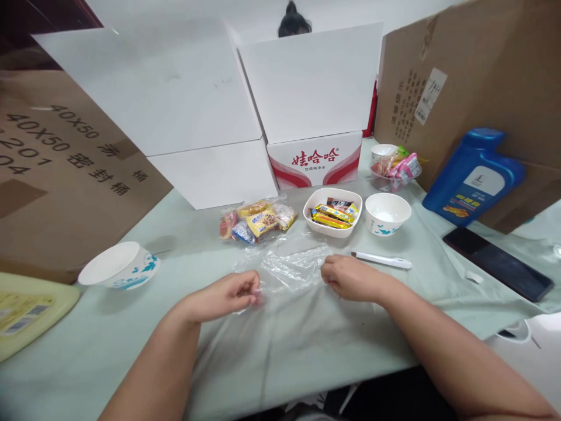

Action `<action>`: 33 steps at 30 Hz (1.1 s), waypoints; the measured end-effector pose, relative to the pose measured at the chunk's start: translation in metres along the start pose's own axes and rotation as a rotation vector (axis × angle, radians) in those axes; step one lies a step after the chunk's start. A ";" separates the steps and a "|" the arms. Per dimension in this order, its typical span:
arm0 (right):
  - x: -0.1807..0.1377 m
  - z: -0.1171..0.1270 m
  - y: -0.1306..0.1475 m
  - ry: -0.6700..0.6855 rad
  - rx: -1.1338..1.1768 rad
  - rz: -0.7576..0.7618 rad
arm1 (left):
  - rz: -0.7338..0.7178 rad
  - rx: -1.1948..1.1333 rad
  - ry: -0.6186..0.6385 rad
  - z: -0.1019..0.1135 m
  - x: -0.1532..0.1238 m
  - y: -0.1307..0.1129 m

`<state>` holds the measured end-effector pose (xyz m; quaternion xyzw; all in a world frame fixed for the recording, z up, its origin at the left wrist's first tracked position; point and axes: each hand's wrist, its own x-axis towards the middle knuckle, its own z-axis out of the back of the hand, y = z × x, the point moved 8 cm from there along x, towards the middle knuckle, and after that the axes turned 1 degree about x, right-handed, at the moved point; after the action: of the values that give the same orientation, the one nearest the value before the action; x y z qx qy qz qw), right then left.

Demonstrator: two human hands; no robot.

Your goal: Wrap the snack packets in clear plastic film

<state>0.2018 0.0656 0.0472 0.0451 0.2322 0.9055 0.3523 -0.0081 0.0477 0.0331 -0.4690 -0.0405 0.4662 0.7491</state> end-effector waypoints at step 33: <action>0.031 -0.010 -0.064 -0.279 -0.270 -0.489 | 0.306 0.279 -0.530 0.043 0.017 0.047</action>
<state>0.2156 0.1241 0.0071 0.0643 0.0632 0.8016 0.5910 -0.0509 0.0945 0.0163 -0.2250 -0.0989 0.6800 0.6908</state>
